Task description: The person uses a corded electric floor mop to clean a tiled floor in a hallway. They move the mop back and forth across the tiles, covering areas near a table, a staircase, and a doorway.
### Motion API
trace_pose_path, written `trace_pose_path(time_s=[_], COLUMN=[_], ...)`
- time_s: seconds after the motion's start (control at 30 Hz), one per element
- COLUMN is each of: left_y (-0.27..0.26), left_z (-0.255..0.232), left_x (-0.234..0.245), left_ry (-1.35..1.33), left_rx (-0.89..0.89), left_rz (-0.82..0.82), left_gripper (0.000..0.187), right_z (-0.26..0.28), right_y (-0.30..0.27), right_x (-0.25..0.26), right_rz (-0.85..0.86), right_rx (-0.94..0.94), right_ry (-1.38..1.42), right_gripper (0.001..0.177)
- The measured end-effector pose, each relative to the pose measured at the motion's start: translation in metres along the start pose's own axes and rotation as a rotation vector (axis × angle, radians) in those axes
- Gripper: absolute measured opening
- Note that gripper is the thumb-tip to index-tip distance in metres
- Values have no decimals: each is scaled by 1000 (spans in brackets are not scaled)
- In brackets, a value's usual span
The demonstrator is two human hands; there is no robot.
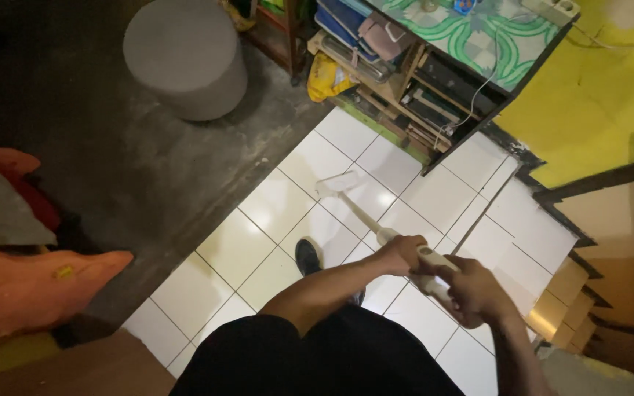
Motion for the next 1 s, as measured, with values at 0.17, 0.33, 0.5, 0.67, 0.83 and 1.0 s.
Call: trace_pose_path(time_s=[0.17,0.33,0.5,0.67,0.83,1.0], left_y=[9,24,50,84,112,139], left_z=[33,75,116,129,134,148], left_x=[1,19,50,96,133,149], left_ry=[-105,-171,-114,-62,-179,-159], left_rx=[59,63,-16,-57,-5,-61], left_rz=[-24,-124,-278,-276,-220,-274], left_gripper=[71,66,42,35,38,36], right_z=[-5,23,52,102,125,138], right_y=[24,64,115,149,182,212], right_x=[-12,-30,-30,-10,7,16], right_rz=[-39,-99,-61,-73,-43,-66], right_rx=[-196,600,-61,-52,-73,-75], right_ry=[192,-218,250,290,335,339], right_gripper=[52,58,55,56,54,56])
Point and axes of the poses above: each hand's wrist, its own y-axis towards the middle knuckle, its own x-axis out of the back of the hand, z = x × y, the point moved 4 cm from there along y, towards the middle knuckle, and after that the axes turned 12 degrees about y, right-handed, at the moved point
